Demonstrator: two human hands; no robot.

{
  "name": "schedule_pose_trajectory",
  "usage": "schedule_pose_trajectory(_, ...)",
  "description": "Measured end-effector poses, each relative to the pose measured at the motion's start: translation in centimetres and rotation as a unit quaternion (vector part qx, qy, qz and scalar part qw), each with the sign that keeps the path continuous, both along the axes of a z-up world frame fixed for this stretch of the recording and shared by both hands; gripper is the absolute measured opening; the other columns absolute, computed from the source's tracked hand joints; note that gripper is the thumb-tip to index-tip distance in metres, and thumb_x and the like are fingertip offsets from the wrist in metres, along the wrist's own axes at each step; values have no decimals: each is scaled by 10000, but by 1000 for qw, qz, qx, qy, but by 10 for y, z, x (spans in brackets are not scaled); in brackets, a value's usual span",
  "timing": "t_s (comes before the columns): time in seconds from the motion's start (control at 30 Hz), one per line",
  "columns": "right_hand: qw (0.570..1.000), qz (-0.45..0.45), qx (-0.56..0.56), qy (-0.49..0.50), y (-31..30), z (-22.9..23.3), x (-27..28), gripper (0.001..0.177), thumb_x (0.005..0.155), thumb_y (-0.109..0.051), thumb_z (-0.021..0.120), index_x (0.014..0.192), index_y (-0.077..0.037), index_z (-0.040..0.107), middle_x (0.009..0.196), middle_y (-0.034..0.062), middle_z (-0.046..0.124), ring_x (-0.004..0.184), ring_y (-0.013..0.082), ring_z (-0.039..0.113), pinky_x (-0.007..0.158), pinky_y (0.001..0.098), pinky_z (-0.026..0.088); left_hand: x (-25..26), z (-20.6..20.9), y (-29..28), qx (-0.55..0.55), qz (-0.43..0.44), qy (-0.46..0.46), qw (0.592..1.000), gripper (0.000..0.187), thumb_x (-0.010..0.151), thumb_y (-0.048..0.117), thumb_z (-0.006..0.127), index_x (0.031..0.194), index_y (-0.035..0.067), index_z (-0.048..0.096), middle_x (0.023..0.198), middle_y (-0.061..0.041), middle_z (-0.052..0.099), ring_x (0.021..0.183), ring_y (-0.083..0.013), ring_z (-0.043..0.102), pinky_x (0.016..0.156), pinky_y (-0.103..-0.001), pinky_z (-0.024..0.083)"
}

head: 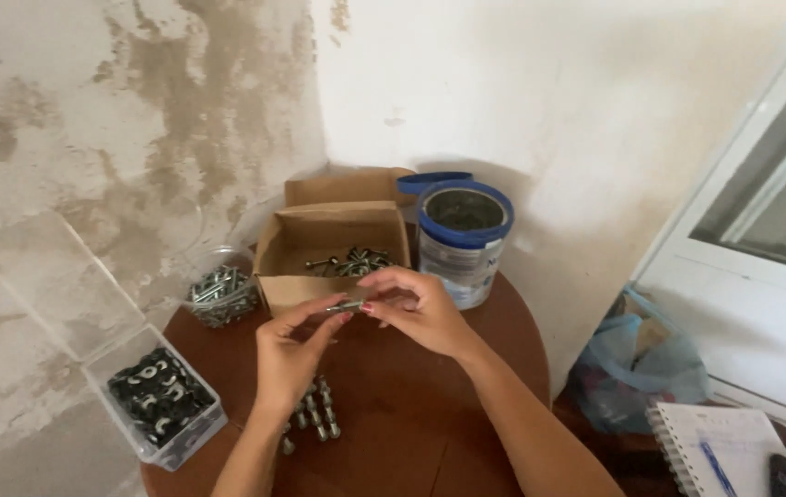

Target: Sorting and inspecting small metal fasteners like bolts and screws by picking them from containers and arranging them on a table.

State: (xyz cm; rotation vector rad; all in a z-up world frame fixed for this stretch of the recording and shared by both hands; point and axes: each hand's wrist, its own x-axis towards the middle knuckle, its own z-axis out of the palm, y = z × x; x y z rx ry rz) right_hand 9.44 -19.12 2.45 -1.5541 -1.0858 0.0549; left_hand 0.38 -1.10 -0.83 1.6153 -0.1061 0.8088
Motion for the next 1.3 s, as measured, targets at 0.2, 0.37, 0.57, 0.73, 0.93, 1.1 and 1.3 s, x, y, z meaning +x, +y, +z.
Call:
schedule_pose_trajectory(0.2,1000,15,15,-11,5,-11,6,269,902,-91,748,1164,-38,710,1001,97,743,839,157,734,745,258,653,2,2,-1,-23,-9,17,1000,230,821,23,783,1049,40,799,1002,-90,820,898,-127,757,775,-254,645)
schedule_pose_trajectory(0.37,996,-20,65,61,10,-27,18,268,831,5,804,1087,59,745,944,199,750,786,281,764,674,420,685,-1,11,-10,-31,37,45,998,268,729,-1,876,982,81,844,832,-161,809,687,-121,668,574,-298,648)
schedule_pose_trajectory(0.57,996,-20,48,76,6,-27,18,227,857,-16,783,1051,90,733,888,219,751,763,279,765,673,436,682,-2,10,-9,13,48,45,998,247,741,42,882,977,105,849,883,-138,819,793,-132,697,615,-364,614)
schedule_pose_trajectory(0.73,996,-21,28,79,6,-19,13,174,892,-61,757,989,84,750,818,212,766,708,277,772,658,437,683,-9,20,-12,-2,32,41,999,240,753,4,851,980,81,846,909,-140,821,819,-133,679,668,-326,627)
schedule_pose_trajectory(0.93,997,-23,0,75,4,-31,26,180,948,-123,703,927,47,758,730,197,756,652,255,762,631,412,662,-9,16,-14,13,20,25,999,243,754,20,861,992,65,840,927,-152,821,888,-201,732,703,-373,619)
schedule_pose_trajectory(1.1,996,-17,24,87,6,-23,20,176,936,-98,714,992,62,757,796,211,761,702,251,746,659,420,665,-10,18,-12,13,20,27,999,248,764,14,848,1008,59,836,940,-145,820,888,-156,707,693,-330,626)
schedule_pose_trajectory(1.3,994,-6,54,96,10,-24,17,266,849,-23,785,1069,108,715,921,257,750,792,300,759,683,457,667,-9,19,-9,15,27,31,999,244,778,12,842,1015,70,836,951,-140,820,869,-170,725,677,-341,637)
